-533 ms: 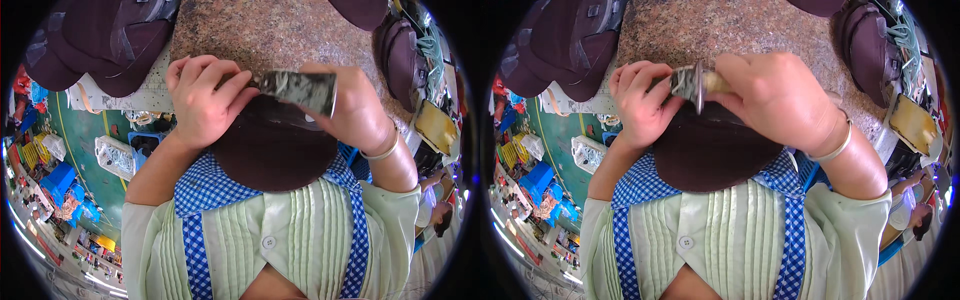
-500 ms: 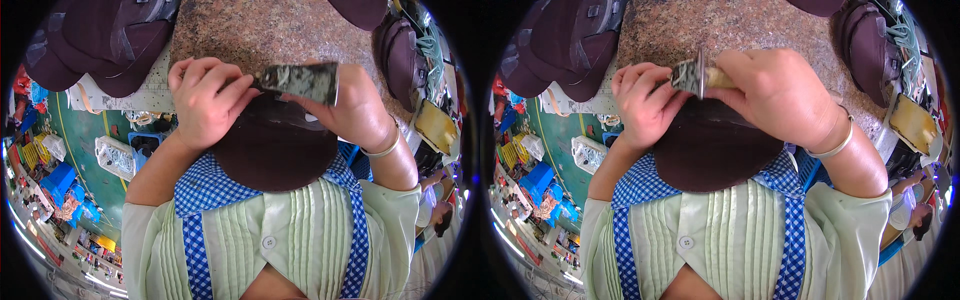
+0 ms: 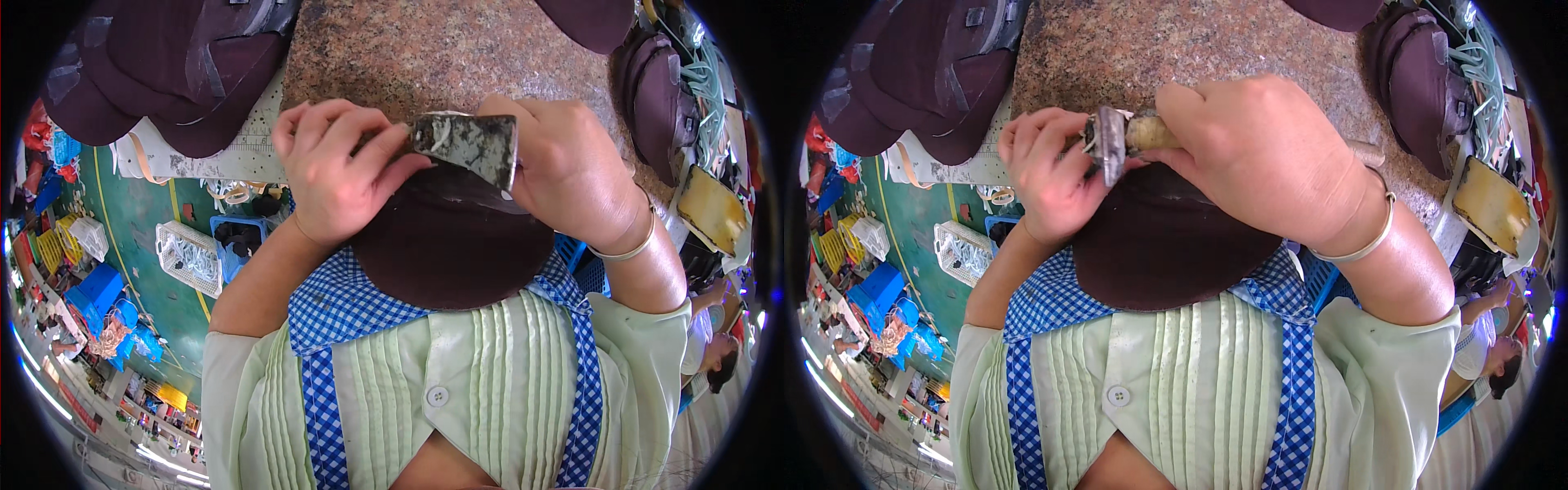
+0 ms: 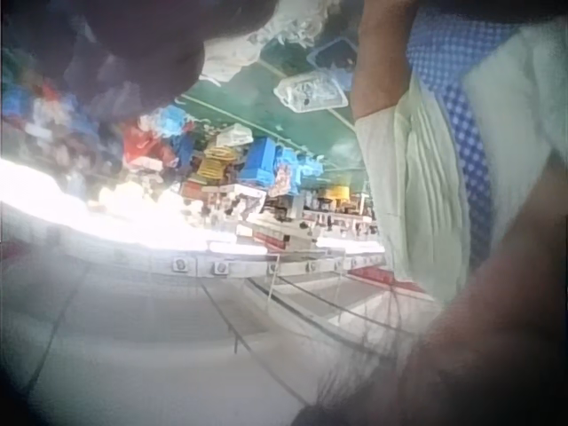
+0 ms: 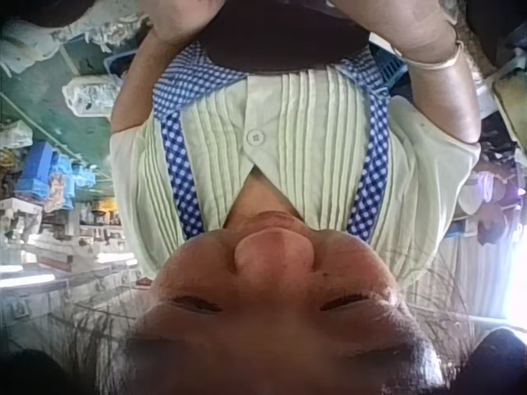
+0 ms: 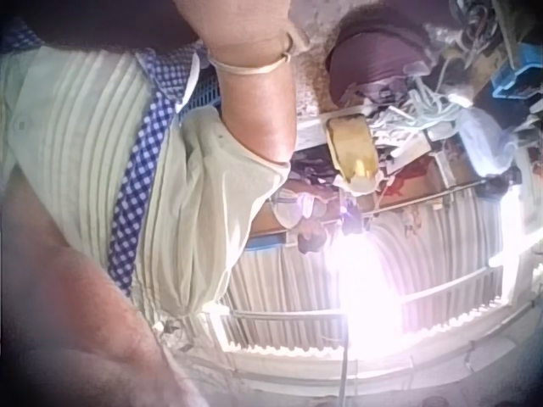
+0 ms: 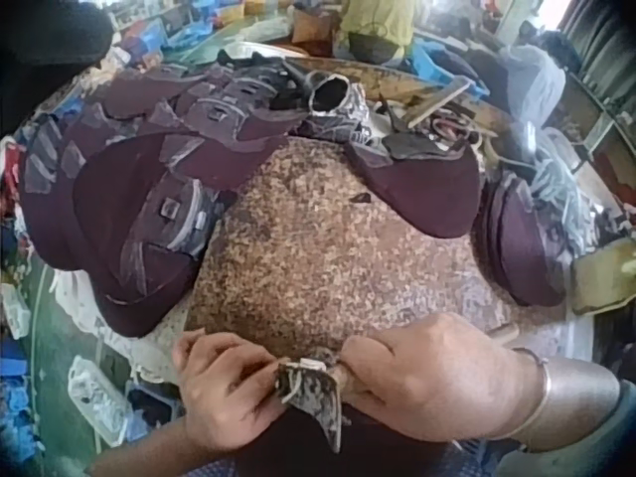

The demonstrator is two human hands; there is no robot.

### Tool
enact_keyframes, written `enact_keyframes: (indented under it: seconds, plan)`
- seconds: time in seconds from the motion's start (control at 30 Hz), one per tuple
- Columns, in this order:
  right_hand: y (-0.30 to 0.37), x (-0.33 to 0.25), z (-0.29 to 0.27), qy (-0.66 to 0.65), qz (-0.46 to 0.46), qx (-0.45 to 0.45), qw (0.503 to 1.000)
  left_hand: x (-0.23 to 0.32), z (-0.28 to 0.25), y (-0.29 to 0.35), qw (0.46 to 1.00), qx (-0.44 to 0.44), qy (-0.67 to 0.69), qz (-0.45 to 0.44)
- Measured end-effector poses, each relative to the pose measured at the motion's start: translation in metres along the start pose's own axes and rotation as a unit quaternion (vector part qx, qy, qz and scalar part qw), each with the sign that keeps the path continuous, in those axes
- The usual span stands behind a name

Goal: Hammering shoe upper components to secure adhesive or flatten material on a work surface.

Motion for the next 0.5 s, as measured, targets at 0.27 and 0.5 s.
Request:
enact_keyframes:
  seconds: [0.27, 0.5]
  plan:
    - [0.014, -0.002, 0.003, -0.009, 0.003, 0.054, 0.999, 0.013, 0.004, 0.009, 0.999, -0.035, 0.023, 0.02]
    - [0.01, -0.005, 0.003, 0.017, -0.023, 0.049, 0.998, 0.025, 0.002, 0.012, 0.994, -0.048, -0.066, 0.077]
Point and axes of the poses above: each hand's wrist, its own y-axis away from the middle knuckle, its own z-axis out of the palm, x = y × z, the point moved 5 cm from there along -y, towards the middle knuckle, and after that the axes turned 10 degrees about -z, right-handed, at the moved point
